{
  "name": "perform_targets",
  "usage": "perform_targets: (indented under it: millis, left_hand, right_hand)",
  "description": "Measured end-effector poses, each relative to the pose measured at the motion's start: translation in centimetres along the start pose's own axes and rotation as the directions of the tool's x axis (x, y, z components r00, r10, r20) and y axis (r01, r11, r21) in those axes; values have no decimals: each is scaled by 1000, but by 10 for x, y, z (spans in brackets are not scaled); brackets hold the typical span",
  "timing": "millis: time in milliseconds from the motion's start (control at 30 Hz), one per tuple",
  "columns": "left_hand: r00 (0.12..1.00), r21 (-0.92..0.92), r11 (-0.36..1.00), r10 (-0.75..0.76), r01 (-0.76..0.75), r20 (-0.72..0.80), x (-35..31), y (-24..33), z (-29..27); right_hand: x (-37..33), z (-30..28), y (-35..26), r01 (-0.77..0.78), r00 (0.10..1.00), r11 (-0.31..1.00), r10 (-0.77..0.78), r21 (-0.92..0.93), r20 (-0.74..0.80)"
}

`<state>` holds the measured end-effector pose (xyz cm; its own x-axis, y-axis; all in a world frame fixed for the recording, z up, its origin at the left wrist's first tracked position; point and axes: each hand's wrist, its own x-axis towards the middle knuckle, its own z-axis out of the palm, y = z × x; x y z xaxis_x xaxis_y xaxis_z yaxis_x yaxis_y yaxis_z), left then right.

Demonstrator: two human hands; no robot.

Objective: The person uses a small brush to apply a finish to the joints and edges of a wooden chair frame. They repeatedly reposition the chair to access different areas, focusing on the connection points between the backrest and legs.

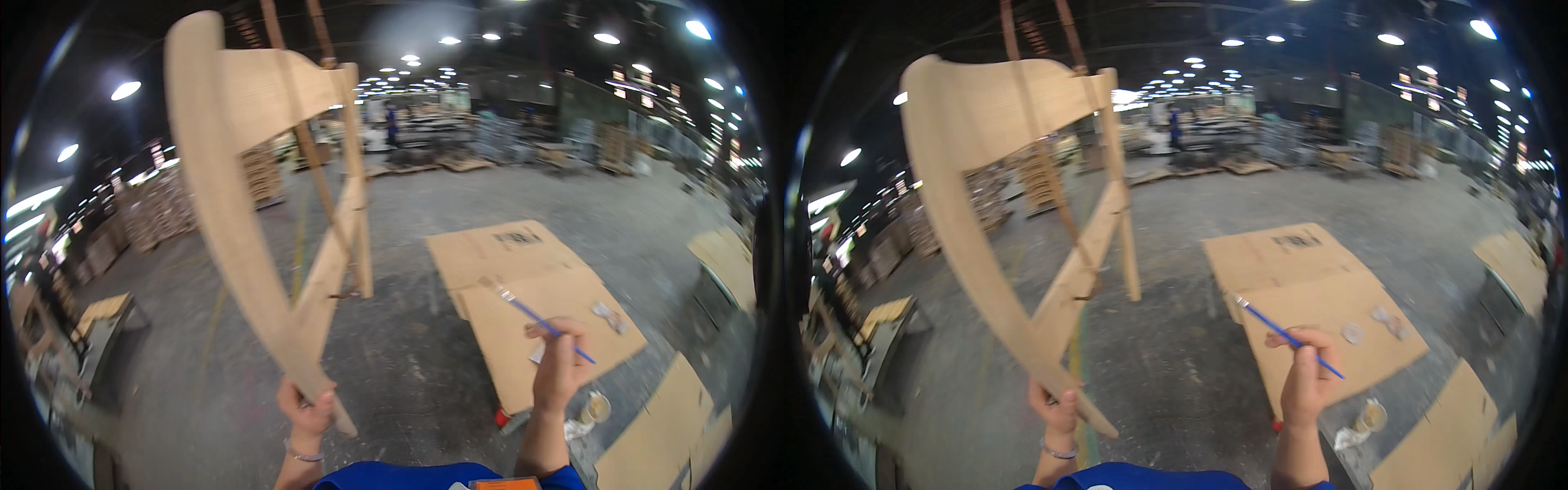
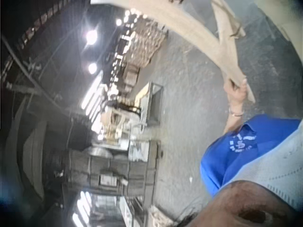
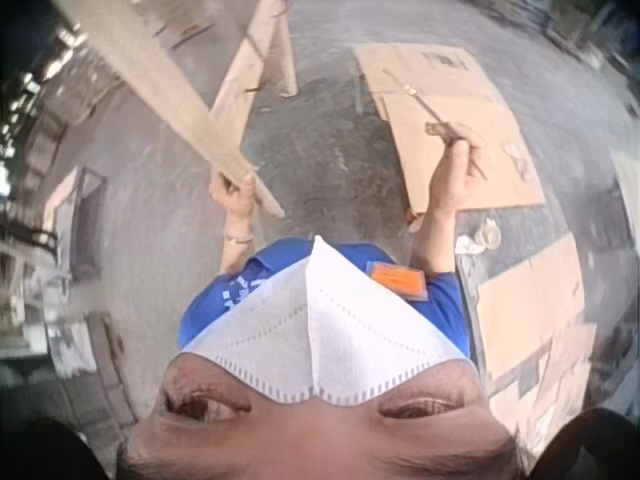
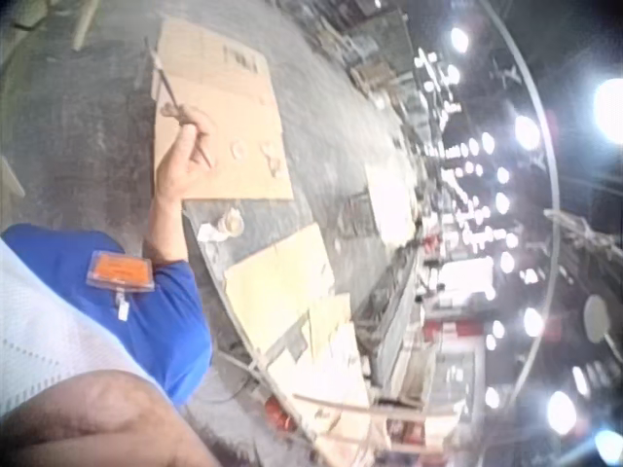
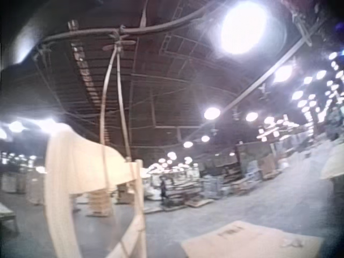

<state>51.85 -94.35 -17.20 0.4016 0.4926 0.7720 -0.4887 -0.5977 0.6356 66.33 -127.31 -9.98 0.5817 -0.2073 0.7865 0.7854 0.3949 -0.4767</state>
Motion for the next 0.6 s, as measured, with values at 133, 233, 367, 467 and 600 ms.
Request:
perform_targets:
  millis: [133,233,367,467,600]
  left_hand:
    - [990,29,995,91,-94,112,16,22,-10]
    - [989,47,991,118,-123,90,16,32,-10]
    - [995,-14,997,80,-79,64,16,50,-22]
    - [988,-76,994,89,-80,129,15,57,-30]
    - [969,-138,984,143,-116,203,13,58,-33]
  right_hand:
    - [45,65,-2,253,949,924,-295,288,111]
    - [77,116,4,395,880,819,-468,416,85]
    - [113,177,6,428,852,759,-520,490,63]
    - [111,200,-4,436,851,708,-525,555,1]
    - [89,198,-29,534,817,687,-569,493,-93]
